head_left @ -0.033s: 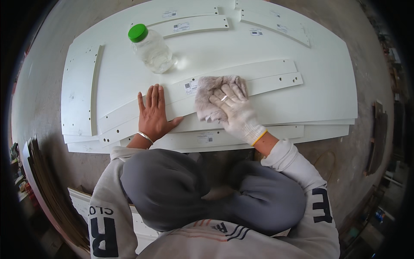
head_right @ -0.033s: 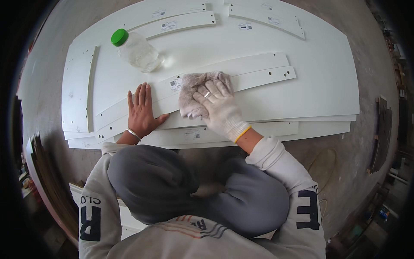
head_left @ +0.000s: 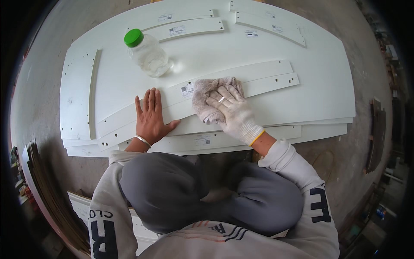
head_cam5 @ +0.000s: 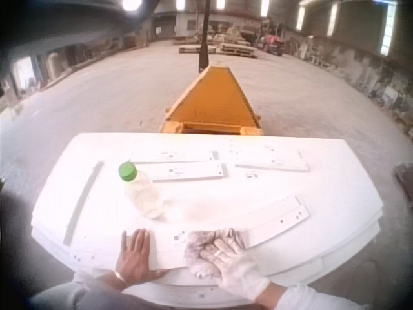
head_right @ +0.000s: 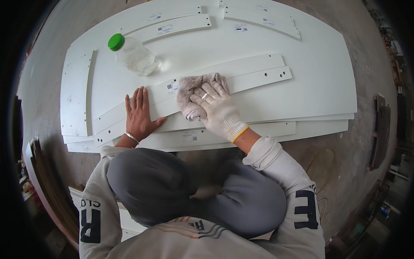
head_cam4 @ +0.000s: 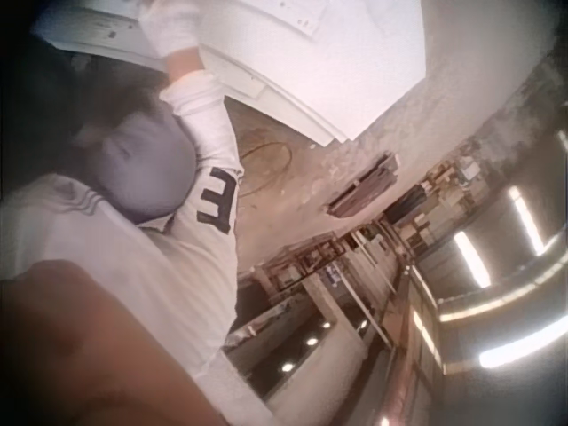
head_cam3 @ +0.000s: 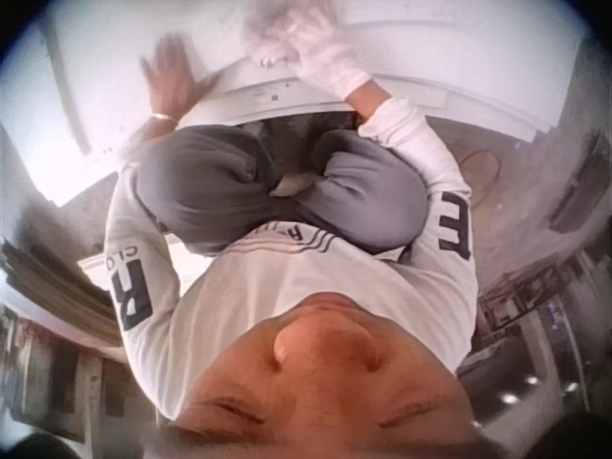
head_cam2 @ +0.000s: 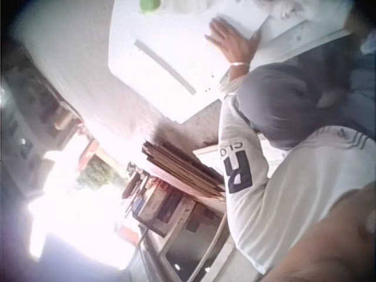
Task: The person sits on the floor and wipes white flat panels with a cloth, occasionally using a plastic bottle to apply liquid. They then use a blue scraper to remove labels from the panels.
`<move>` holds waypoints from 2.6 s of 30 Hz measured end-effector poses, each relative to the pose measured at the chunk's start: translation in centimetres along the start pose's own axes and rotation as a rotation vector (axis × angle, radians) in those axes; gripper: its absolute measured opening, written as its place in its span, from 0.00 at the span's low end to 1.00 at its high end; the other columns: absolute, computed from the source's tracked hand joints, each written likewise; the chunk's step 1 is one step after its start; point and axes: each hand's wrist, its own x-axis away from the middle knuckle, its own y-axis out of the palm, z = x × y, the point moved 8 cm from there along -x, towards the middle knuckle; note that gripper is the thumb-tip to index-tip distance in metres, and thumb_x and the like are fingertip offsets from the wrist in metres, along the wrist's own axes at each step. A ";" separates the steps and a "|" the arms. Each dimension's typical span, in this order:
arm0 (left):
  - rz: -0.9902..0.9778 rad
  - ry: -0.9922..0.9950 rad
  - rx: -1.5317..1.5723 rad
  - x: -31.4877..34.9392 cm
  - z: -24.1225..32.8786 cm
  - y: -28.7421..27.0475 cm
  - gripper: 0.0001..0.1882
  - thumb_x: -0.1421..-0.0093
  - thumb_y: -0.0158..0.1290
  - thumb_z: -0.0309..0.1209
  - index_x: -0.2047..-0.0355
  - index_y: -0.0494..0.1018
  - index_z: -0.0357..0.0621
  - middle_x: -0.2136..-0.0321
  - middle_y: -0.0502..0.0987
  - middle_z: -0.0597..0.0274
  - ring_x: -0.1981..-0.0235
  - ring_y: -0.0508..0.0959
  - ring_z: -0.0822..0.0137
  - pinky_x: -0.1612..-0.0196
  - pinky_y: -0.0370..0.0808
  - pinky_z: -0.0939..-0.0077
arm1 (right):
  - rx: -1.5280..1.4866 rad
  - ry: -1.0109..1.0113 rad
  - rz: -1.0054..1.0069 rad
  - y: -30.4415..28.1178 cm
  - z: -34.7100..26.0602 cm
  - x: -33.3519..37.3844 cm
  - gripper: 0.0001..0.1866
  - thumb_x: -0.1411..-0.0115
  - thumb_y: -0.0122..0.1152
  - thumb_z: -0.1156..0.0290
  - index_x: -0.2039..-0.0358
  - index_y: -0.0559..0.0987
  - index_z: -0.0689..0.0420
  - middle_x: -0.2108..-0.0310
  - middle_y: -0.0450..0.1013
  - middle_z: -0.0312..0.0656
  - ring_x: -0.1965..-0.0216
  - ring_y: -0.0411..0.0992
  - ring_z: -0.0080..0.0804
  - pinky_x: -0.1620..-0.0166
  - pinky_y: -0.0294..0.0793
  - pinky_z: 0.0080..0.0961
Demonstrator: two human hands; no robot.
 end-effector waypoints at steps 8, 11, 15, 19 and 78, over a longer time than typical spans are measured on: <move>0.060 0.072 -0.039 0.2 0.4 -0.5 0.60 0.44 0.61 0.62 0.23 0.47 0.42 0.22 0.46 0.48 0.21 0.43 0.48 0.25 0.33 0.32 | 0.102 0.908 0.167 -6.9 19.3 7.9 0.22 0.33 0.57 0.54 0.45 0.82 0.53 0.42 0.75 0.54 0.34 0.66 0.52 0.28 0.57 0.46; 0.047 0.081 -0.043 0.1 0.8 -0.6 0.55 0.43 0.61 0.59 0.23 0.52 0.48 0.22 0.45 0.50 0.21 0.43 0.48 0.25 0.33 0.31 | 0.429 0.375 0.353 -4.4 9.3 4.3 0.22 0.32 0.55 0.53 0.49 0.84 0.55 0.48 0.78 0.58 0.38 0.69 0.52 0.27 0.56 0.50; 0.002 0.099 -0.047 0.2 0.7 -0.1 0.50 0.42 0.61 0.57 0.23 0.54 0.60 0.22 0.46 0.53 0.21 0.43 0.49 0.26 0.34 0.29 | -0.068 -0.002 0.129 -0.2 -0.1 2.7 0.21 0.32 0.54 0.56 0.44 0.82 0.51 0.37 0.74 0.45 0.31 0.65 0.49 0.24 0.49 0.54; 0.048 0.235 -0.035 0.7 1.1 -0.3 0.42 0.42 0.62 0.50 0.27 0.62 0.68 0.22 0.48 0.56 0.21 0.44 0.49 0.25 0.34 0.30 | 0.233 0.281 0.322 -4.8 9.8 6.5 0.22 0.32 0.54 0.56 0.43 0.82 0.51 0.36 0.73 0.43 0.30 0.63 0.49 0.24 0.50 0.52; 0.554 0.202 0.483 -4.5 15.4 0.7 0.31 0.32 0.42 0.39 0.36 0.65 0.26 0.32 0.64 0.39 0.26 0.59 0.44 0.24 0.51 0.41 | 0.246 -0.229 -0.580 7.1 -11.4 -14.8 0.38 0.34 0.56 0.51 0.25 0.62 0.44 0.22 0.52 0.41 0.21 0.46 0.48 0.21 0.36 0.47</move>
